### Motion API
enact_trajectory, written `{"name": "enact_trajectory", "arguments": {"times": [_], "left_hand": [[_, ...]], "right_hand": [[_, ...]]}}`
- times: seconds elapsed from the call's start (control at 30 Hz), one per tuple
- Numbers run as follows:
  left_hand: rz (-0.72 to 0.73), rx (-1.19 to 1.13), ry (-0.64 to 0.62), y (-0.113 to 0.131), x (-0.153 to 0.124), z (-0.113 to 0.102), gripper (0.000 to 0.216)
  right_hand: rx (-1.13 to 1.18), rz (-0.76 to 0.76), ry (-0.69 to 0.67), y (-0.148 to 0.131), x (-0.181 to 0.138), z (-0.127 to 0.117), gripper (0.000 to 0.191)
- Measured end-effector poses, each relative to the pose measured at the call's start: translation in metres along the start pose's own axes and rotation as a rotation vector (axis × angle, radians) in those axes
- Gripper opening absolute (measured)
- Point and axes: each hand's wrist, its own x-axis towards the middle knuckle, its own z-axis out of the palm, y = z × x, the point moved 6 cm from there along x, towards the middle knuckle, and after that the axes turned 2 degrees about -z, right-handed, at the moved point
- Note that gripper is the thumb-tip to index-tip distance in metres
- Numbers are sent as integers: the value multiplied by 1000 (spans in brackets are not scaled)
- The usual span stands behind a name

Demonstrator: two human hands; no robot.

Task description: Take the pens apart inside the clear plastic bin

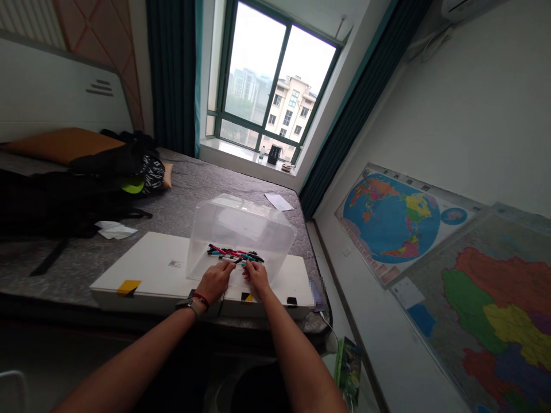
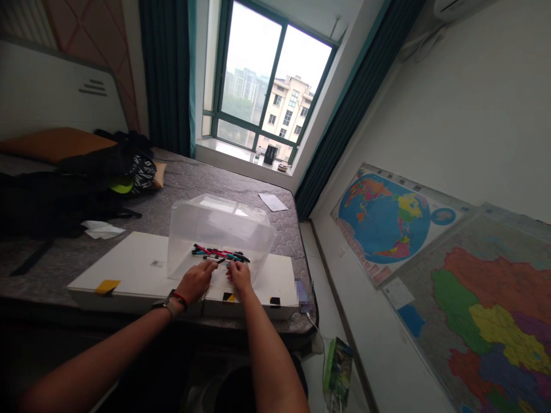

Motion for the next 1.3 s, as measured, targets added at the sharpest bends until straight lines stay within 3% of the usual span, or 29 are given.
{"name": "enact_trajectory", "arguments": {"times": [0.2, 0.47, 0.63, 1.03, 1.17, 1.3], "left_hand": [[41, -31, 62, 3, 1, -8, 48], [41, 4, 57, 2, 1, -5, 72], [-23, 41, 88, 0, 1, -5, 77], [-23, 3, 94, -2, 2, -5, 57], [-17, -47, 125, -2, 2, -10, 52], [-19, -94, 140, -3, 2, -9, 44]], "right_hand": [[-77, -25, -1, 1, -1, -1, 34], [-70, -21, -24, 1, 2, 1, 46], [-60, -4, -41, -5, -1, 2, 43], [27, 12, -69, -8, -4, 1, 35], [-41, -30, -155, -5, -4, 5, 35], [-66, -35, -122, -5, -4, 3, 37]]}}
